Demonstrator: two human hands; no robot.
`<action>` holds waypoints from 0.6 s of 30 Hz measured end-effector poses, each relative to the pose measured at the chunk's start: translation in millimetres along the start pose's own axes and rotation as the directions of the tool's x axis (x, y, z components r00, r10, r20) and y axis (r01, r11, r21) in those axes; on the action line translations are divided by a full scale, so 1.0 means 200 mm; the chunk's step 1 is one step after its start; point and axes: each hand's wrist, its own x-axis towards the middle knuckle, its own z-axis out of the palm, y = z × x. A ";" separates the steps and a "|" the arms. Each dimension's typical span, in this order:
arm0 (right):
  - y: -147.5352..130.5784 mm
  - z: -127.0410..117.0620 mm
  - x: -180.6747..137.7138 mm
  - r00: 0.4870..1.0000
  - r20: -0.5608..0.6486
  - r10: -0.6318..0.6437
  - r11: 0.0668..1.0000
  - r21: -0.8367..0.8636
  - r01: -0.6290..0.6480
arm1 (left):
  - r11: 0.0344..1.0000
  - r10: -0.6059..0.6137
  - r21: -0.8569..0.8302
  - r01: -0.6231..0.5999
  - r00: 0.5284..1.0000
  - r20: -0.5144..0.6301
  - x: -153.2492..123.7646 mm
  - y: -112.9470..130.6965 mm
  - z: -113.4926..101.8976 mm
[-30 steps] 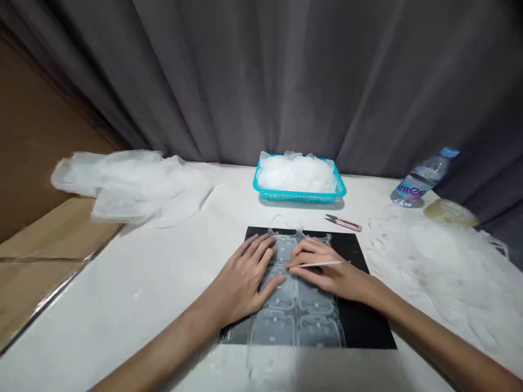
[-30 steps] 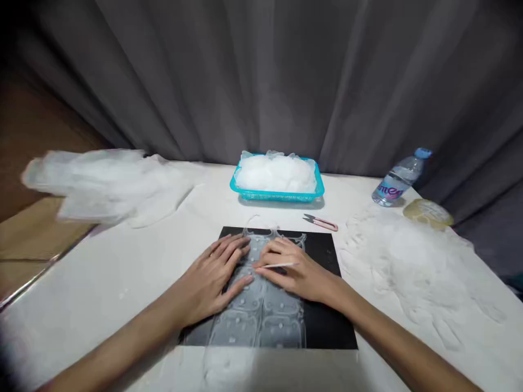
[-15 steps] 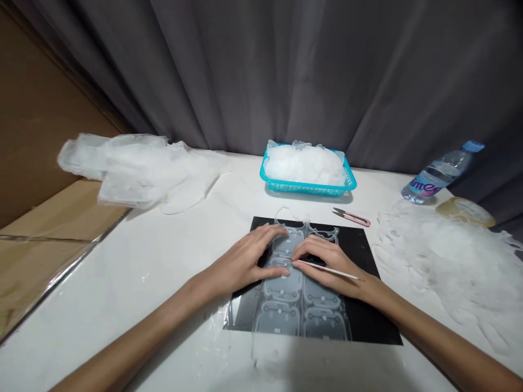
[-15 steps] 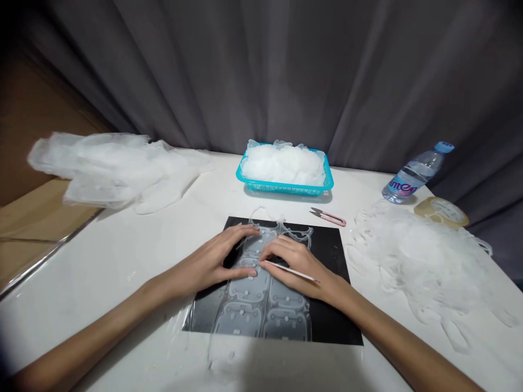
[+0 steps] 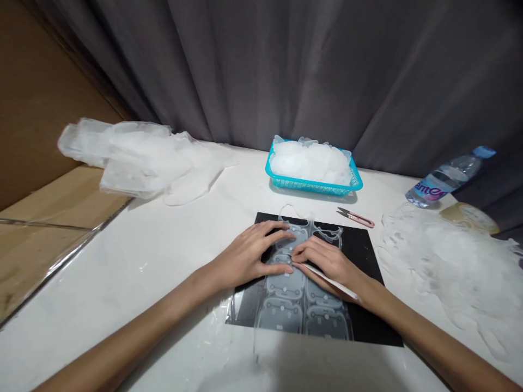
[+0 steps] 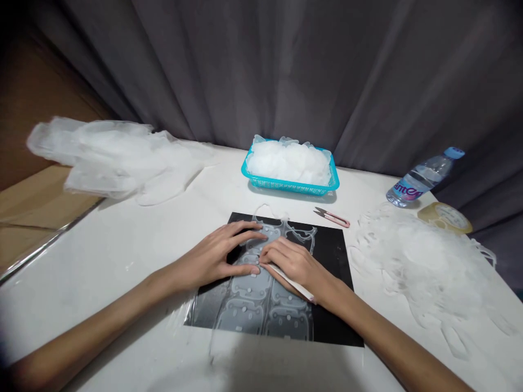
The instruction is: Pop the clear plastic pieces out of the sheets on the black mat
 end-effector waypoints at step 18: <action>0.00 0.02 0.00 0.994 -0.004 0.109 0.936 -0.335 -0.104 | 0.972 -0.103 -0.208 0.114 0.992 0.067 -0.01 0.01 0.01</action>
